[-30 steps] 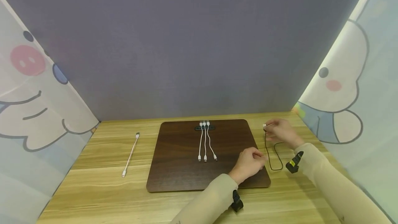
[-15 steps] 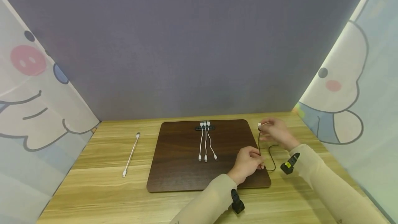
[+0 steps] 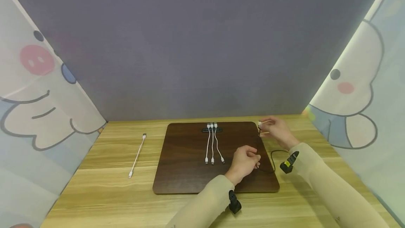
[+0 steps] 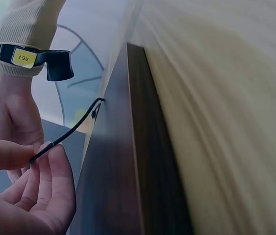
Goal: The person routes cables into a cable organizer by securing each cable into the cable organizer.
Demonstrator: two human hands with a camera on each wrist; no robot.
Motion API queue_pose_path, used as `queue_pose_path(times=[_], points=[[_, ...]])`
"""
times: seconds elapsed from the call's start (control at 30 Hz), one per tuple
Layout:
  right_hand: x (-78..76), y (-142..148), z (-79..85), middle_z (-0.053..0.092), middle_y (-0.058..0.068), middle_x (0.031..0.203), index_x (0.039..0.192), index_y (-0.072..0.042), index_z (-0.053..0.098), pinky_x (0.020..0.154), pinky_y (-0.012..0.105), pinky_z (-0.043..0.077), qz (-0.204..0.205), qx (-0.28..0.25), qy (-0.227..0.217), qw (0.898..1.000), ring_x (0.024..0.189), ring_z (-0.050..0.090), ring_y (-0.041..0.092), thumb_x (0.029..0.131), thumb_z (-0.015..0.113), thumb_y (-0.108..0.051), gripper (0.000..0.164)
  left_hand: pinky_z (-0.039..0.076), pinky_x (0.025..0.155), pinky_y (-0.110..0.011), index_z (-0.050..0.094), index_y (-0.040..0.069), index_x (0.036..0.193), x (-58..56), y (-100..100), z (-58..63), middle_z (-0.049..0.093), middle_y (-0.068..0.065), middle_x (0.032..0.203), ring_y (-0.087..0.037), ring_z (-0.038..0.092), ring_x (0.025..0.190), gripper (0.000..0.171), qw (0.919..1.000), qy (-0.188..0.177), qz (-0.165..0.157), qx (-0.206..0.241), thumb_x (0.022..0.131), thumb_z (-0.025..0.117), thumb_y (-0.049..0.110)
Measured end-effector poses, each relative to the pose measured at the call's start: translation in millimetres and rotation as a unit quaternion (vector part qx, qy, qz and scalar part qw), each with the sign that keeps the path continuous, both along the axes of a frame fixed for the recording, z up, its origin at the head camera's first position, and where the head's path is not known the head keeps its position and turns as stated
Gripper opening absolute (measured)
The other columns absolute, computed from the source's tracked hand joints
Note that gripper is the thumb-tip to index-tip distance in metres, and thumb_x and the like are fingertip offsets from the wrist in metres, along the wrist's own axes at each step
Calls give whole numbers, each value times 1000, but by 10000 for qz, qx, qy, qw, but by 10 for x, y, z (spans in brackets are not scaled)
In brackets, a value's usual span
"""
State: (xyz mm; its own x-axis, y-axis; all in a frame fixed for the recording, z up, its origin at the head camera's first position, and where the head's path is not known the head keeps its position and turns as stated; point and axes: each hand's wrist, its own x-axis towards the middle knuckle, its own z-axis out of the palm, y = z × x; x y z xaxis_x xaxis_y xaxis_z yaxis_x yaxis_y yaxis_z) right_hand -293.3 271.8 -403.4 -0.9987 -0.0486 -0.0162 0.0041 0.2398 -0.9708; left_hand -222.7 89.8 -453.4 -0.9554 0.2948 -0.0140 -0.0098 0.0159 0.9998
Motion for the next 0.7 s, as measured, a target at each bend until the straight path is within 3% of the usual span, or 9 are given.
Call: queue_pose_path(times=[0.33,0.5,0.7], points=[[-148,-190,73,61,24,113,130,13,51,83,40,59,99,118,184,9997,94,70,31,99,62,-3,36,55,58,-24,67,-6,113,-93,-159,21,68,-3,77,-11,65,60,21,9975,505,138,-480,93,70,0],[-243,-281,126,62,23,115,127,13,55,82,36,60,154,121,209,9996,93,70,27,99,64,-4,35,54,57,-22,68,-6,114,-124,-268,57,66,3,77,-8,66,62,22,9928,874,249,-785,93,70,0],[-342,-435,180,60,31,120,126,16,55,80,33,60,226,0,243,9994,89,71,22,98,65,-3,35,52,57,-20,69,-7,114,-150,-403,108,66,4,78,-3,65,63,23,9867,1161,376,-1076,93,69,0]])
